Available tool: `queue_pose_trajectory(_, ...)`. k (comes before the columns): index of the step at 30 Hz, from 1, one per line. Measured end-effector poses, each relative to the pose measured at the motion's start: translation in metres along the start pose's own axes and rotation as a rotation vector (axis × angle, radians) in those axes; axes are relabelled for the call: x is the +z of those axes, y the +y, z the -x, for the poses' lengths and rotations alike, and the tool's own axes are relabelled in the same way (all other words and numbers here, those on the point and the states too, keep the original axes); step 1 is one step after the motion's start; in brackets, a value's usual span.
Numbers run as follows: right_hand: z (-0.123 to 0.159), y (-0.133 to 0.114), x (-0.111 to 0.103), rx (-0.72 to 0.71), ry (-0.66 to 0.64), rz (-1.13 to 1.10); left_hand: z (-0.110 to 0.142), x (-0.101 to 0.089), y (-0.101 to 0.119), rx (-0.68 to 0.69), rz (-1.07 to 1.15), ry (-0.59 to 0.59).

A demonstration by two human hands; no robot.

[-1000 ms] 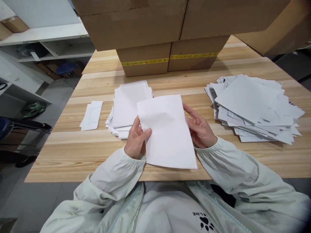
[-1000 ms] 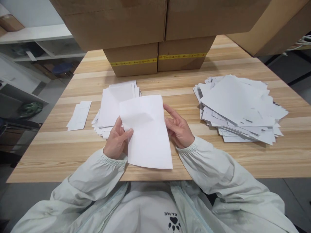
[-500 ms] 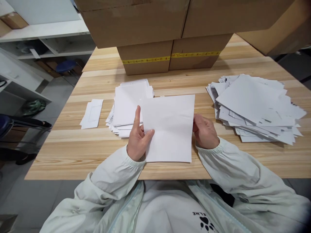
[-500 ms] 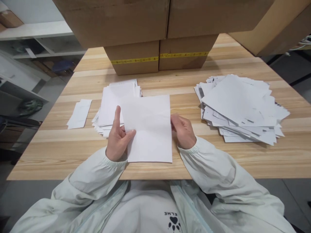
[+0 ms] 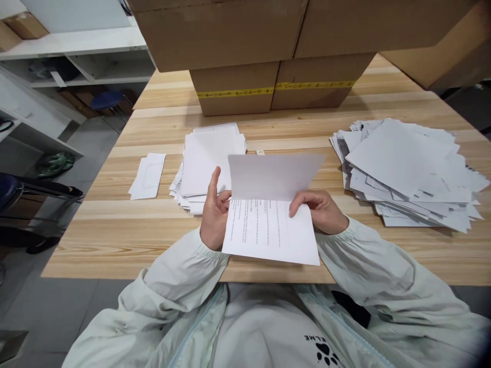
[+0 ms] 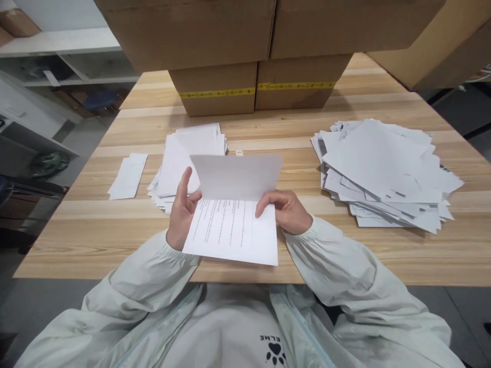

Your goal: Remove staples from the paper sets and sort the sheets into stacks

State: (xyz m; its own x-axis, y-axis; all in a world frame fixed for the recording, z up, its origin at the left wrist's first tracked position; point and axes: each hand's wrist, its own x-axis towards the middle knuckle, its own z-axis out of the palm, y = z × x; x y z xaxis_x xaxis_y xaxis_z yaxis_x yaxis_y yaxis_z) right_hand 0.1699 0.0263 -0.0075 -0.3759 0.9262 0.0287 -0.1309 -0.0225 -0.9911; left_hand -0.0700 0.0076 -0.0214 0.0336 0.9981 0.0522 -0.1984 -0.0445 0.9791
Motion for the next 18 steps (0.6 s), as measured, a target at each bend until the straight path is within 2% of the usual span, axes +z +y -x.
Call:
queue_pose_trajectory(4,0.0,-0.003,0.001,0.035,0.012,0.008,0.002,0.002,0.008,0.088,-0.066,0.068)
queue_pose_trajectory(6,0.0,-0.005,0.002,0.048,0.016,0.014,0.002,0.002,0.013,0.112,-0.094,0.039)
queue_pose_trajectory(8,0.0,-0.005,0.003,0.059,0.026,0.03,0.002,0.001,0.017,0.035,-0.111,-0.058)
queue_pose_trajectory(11,0.0,0.001,0.001,0.059,0.067,0.085,0.001,0.0,0.019,-0.17,-0.054,-0.166)
queue_pose_trajectory(13,-0.001,0.008,-0.002,0.044,0.161,0.12,0.001,-0.001,0.017,-0.204,0.011,-0.162)
queue_pose_trajectory(16,-0.004,0.015,-0.012,0.013,0.407,0.073,0.0,-0.003,0.011,-0.132,0.051,-0.144)
queue_pose_trajectory(18,-0.007,0.014,-0.022,-0.017,0.519,0.021,0.001,-0.005,0.009,-0.116,0.029,-0.125)
